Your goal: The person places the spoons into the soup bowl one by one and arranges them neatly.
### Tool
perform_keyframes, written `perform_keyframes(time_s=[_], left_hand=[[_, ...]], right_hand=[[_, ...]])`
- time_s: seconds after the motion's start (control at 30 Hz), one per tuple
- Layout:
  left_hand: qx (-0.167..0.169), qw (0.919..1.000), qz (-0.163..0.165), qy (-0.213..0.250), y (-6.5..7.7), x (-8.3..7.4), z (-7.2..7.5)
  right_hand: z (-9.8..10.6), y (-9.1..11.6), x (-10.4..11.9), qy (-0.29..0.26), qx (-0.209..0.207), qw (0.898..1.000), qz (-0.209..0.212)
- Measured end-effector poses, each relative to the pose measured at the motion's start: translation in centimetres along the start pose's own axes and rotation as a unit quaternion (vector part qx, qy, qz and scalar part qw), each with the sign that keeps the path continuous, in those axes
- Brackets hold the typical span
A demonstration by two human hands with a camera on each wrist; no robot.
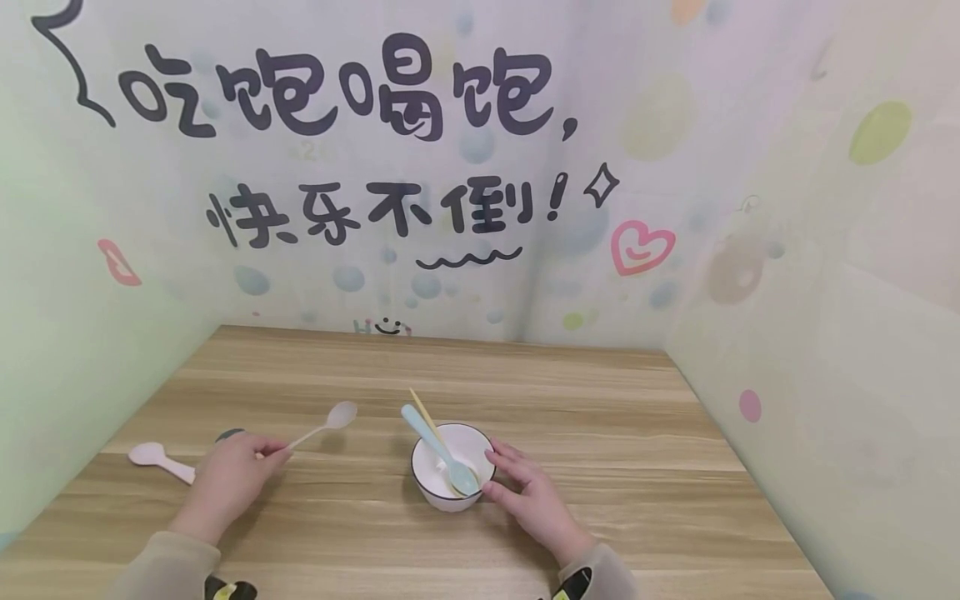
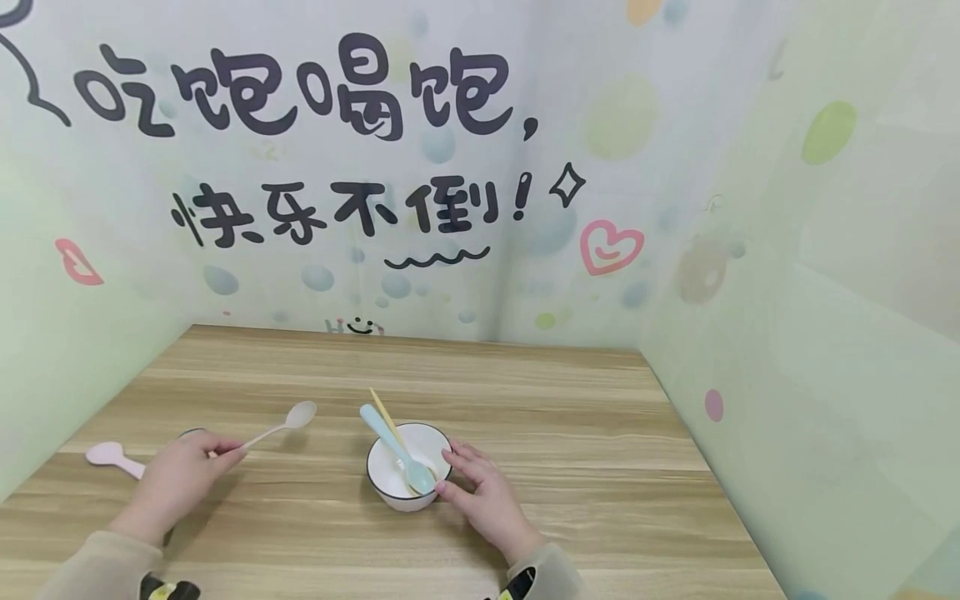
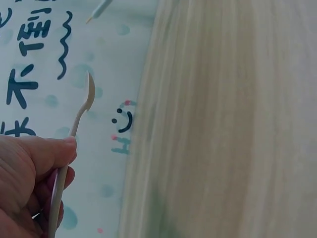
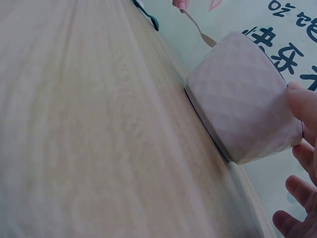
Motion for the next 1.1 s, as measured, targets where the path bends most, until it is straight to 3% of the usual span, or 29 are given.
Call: perform_keyframes(time_s=[0.63, 1.1], left_hand=[[-0.008, 0.9962, -0.086, 0.014, -0.4, -4.5, 1.1], [-0.007, 0.9875, -0.158, -0.001, -1.1, -8.5, 0.7]], right_hand=[[0.0, 0.0, 0.1, -0.007, 0.003, 1.000, -0.001], [0.1, 0.0, 0.1, 0.002, 0.000, 1.000, 0.006]])
Point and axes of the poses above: each hand's wrist, its own y-axis away from the middle knuckle, its own z-axis out of the back of the hand, x = y × z, the point moved 5 cm from there along -y, towards the middle knuckle, and after that the axes turned 14 degrees about -x, right-handed, at the moved point
